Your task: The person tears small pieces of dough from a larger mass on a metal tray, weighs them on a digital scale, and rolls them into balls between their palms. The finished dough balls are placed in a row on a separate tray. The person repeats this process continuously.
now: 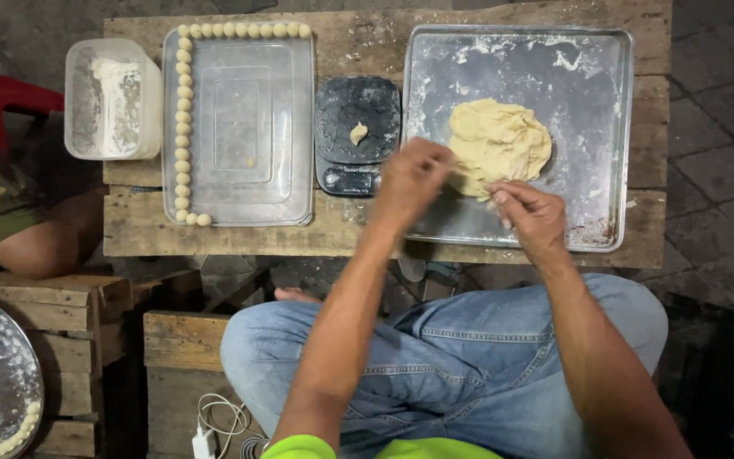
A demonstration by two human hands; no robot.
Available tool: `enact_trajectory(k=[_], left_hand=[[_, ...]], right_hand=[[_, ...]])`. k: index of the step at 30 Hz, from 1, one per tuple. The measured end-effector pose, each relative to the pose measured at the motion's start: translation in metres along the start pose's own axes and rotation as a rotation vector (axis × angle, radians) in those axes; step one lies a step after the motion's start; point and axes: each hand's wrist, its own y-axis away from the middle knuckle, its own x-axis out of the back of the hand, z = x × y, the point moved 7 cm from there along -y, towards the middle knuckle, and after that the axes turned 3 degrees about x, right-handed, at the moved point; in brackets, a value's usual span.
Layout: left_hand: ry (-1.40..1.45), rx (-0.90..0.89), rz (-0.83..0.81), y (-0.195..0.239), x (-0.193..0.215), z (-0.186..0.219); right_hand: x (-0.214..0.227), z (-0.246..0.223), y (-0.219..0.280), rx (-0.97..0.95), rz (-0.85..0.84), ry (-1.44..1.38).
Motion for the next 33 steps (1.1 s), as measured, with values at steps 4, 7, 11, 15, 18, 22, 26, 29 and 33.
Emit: enact_trajectory(k=[4,7,11,15,18,22,26,29,33], left_hand=[[-0.453,0.016,0.401,-0.007,0.085,-0.010],[-0.702,0.047,0.510,-0.002,0.107,-0.009],[-0.824,0.032,0.448,0.003,0.105,-0.024],[-0.638,0.046,0.416,0.003,0.111,-0.022],[-0.421,0.097,0.434,0.003,0.122,-0.038],[-0.223,0.248,0.525,0.001,0.138,-0.061],[-0.143,0.306,0.765,0.009,0.157,-0.050],[-0.028,0.211,0.903,0.015,0.169,-0.016],[0.110,0.204,1.034,0.046,0.189,0.005]], right_hand=[[0.015,0.012,-0.004,0.030,0.073,0.023],[0.014,0.017,-0.006,0.034,0.081,0.010],[0.010,0.008,-0.002,0.019,0.068,-0.006],[0.015,0.013,-0.004,0.029,0.071,-0.014],[0.016,0.014,-0.005,0.020,0.075,-0.014],[0.016,0.015,-0.005,0.016,0.103,-0.029],[0.021,0.015,-0.002,0.012,0.138,0.001],[0.023,0.014,-0.004,0.017,0.137,-0.024],[0.023,0.012,-0.001,0.032,0.165,-0.019]])
